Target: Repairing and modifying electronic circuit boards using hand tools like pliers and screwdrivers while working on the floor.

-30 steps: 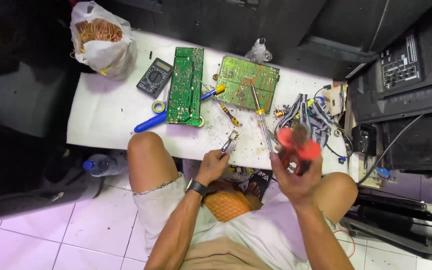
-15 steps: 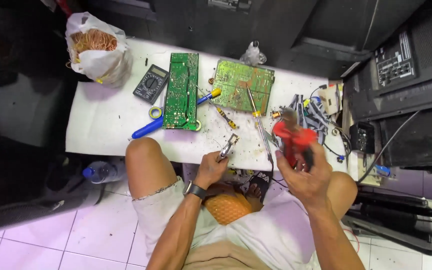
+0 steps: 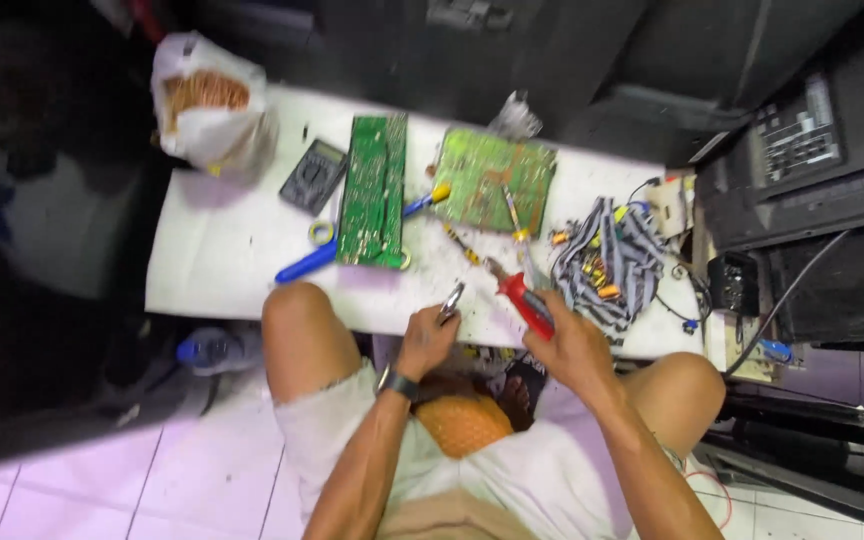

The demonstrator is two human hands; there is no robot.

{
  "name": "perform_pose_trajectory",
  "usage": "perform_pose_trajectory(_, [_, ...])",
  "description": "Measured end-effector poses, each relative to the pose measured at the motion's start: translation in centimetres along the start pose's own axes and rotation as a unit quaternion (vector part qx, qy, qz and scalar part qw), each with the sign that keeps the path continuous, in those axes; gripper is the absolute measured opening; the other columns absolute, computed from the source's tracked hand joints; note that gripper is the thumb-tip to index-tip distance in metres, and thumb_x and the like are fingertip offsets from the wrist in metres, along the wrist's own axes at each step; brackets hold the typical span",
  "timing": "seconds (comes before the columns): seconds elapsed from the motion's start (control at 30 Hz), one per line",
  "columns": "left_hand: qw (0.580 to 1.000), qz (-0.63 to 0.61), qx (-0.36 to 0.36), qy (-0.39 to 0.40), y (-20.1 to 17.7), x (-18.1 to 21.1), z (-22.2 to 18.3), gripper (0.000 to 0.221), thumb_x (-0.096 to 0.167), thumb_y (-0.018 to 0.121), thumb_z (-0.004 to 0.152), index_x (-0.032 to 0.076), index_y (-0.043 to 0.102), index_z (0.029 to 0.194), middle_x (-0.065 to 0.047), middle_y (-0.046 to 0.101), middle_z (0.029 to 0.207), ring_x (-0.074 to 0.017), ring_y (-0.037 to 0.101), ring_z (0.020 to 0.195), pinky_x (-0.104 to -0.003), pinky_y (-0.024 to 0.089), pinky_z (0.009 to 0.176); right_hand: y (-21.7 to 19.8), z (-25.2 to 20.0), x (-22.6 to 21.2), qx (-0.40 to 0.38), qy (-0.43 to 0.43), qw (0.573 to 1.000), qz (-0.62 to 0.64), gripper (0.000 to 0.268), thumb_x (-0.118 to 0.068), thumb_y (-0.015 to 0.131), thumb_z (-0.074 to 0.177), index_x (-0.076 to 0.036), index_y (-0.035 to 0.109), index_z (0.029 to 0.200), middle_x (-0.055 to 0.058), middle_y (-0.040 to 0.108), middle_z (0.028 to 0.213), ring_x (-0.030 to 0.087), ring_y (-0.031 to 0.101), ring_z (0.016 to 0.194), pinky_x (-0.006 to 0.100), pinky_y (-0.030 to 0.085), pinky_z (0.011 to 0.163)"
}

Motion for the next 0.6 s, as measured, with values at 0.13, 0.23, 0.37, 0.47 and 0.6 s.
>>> perform_pose_trajectory(0.13, [0.998, -0.046, 0.018, -0.041, -0.6, -0.2, 0.5, 0.029, 0.025, 0.054, 0.08, 0.004, 0.054, 0.06, -0.014, 0.054, 0.052, -0.0249, 0.051, 0.053, -0.035, 0.04, 0.053, 2.5, 0.4, 1.7, -0.045, 0.059, 0.997, 0.012, 0.051, -0.03, 0.063, 0.067, -0.028, 0.047, 0.116, 0.014, 0.067, 0.083, 0.035, 0.063, 0.084, 0.045, 0.049, 0.074])
perform_pose_trajectory(0.23, [0.986, -0.125, 0.016, -0.106, -0.9, -0.3, 0.3, 0.039, 0.041, 0.051, 0.083, 0.004, 0.056, 0.071, -0.013, 0.053, 0.061, -0.0241, 0.051, 0.061, -0.036, 0.041, 0.058, 4.2, 0.4, 1.5, -0.061, 0.091, 0.993, 0.053, 0.054, -0.029, 0.063, 0.066, -0.028, 0.046, 0.117, 0.012, 0.067, 0.084, 0.033, 0.063, 0.086, 0.046, 0.049, 0.075])
perform_pose_trajectory(0.37, [0.961, -0.255, -0.001, -0.104, -1.7, 1.9, 0.5, 0.034, 0.039, 0.04, 0.089, 0.007, 0.047, 0.084, 0.002, 0.036, 0.055, -0.009, 0.036, 0.042, -0.021, 0.032, 0.039, 5.9, 1.7, 0.7, -0.052, 0.094, 0.99, 0.089, 0.052, -0.029, 0.062, 0.07, -0.02, 0.046, 0.118, 0.017, 0.066, 0.09, 0.038, 0.062, 0.087, 0.046, 0.049, 0.075])
perform_pose_trajectory(0.47, [0.957, -0.272, -0.019, -0.101, -1.8, 3.0, 0.8, 0.038, 0.041, 0.038, 0.091, 0.005, 0.047, 0.095, -0.001, 0.037, 0.058, -0.0101, 0.036, 0.041, -0.022, 0.033, 0.037, 6.5, 2.9, -0.4, -0.049, 0.096, 0.99, 0.092, 0.051, -0.035, 0.062, 0.071, -0.021, 0.047, 0.118, 0.018, 0.065, 0.088, 0.038, 0.062, 0.088, 0.047, 0.047, 0.076])
perform_pose_trajectory(0.6, [0.961, -0.254, -0.021, -0.111, -2.2, 4.2, 0.6, 0.044, 0.042, 0.04, 0.09, 0.001, 0.049, 0.103, -0.007, 0.046, 0.066, -0.0134, 0.045, 0.045, -0.025, 0.039, 0.036, 6.0, 3.2, -1.9, -0.03, 0.103, 0.988, 0.108, 0.048, -0.04, 0.061, 0.073, -0.02, 0.048, 0.115, 0.019, 0.065, 0.085, 0.039, 0.061, 0.088, 0.047, 0.046, 0.076])
Point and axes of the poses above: each hand's wrist, its own z-axis towards the middle knuckle, its own y-axis out of the palm, x = y × z, the point moved 7 cm from there along z, towards the middle knuckle
